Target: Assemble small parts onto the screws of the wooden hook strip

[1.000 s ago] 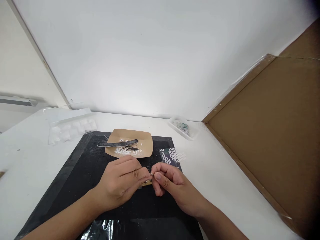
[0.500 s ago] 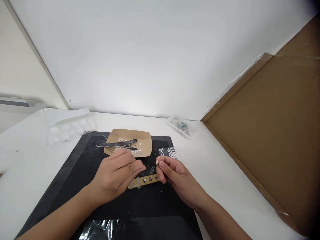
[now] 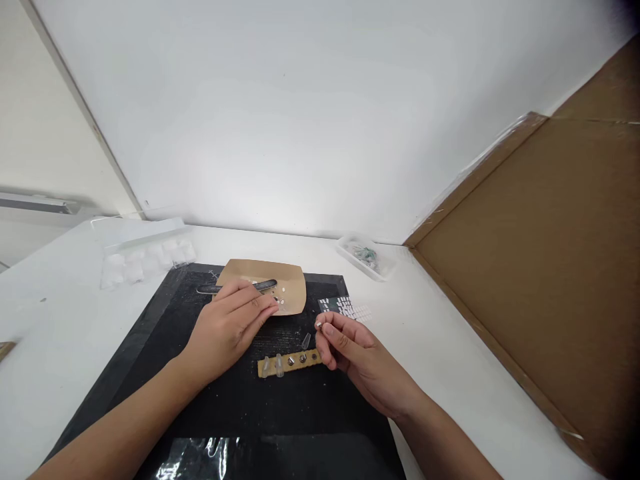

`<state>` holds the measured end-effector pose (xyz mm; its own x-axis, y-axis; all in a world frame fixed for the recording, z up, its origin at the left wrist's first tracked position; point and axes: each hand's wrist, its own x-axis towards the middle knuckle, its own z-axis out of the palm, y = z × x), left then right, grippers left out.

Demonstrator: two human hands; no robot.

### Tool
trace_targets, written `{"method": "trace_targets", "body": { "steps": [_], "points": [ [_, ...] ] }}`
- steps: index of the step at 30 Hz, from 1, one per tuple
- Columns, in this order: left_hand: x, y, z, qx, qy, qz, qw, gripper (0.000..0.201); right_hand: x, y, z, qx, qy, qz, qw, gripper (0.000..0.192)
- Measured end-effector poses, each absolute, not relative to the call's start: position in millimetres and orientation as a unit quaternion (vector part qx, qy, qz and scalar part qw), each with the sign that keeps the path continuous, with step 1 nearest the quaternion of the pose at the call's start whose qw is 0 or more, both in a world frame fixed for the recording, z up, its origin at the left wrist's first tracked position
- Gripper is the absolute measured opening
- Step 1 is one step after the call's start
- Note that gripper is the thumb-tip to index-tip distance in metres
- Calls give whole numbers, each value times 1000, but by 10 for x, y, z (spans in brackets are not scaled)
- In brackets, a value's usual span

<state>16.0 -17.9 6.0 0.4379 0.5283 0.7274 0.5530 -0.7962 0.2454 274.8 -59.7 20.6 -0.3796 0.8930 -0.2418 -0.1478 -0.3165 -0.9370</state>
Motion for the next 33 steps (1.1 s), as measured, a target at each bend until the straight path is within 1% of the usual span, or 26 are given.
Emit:
{"method": "trace_targets", "body": {
  "steps": [3, 11, 16, 25, 29, 33],
  "points": [
    [102, -114, 34, -841, -345, -415, 30, 14, 2756, -599, 202, -412, -456, 698, 367, 39],
    [-99, 50, -1, -823, -442, -344, 90, 16, 2752, -614, 214, -419, -482, 685, 351, 36],
    [-155, 76, -5, -821, -458, -335, 68, 13, 2765, -602, 200, -424, -494, 676, 346, 36],
    [-212, 99, -57, -826, -464, -316, 45, 18, 2784, -594, 192, -441, -508, 659, 336, 37],
    [-186, 68, -49, -802, -493, -334, 47, 23, 2802, -583, 178, -450, -509, 650, 341, 35],
    [-129, 40, -29, -812, -457, -363, 30, 24, 2840, -544, 135, -465, -518, 620, 362, 35]
  ]
}}
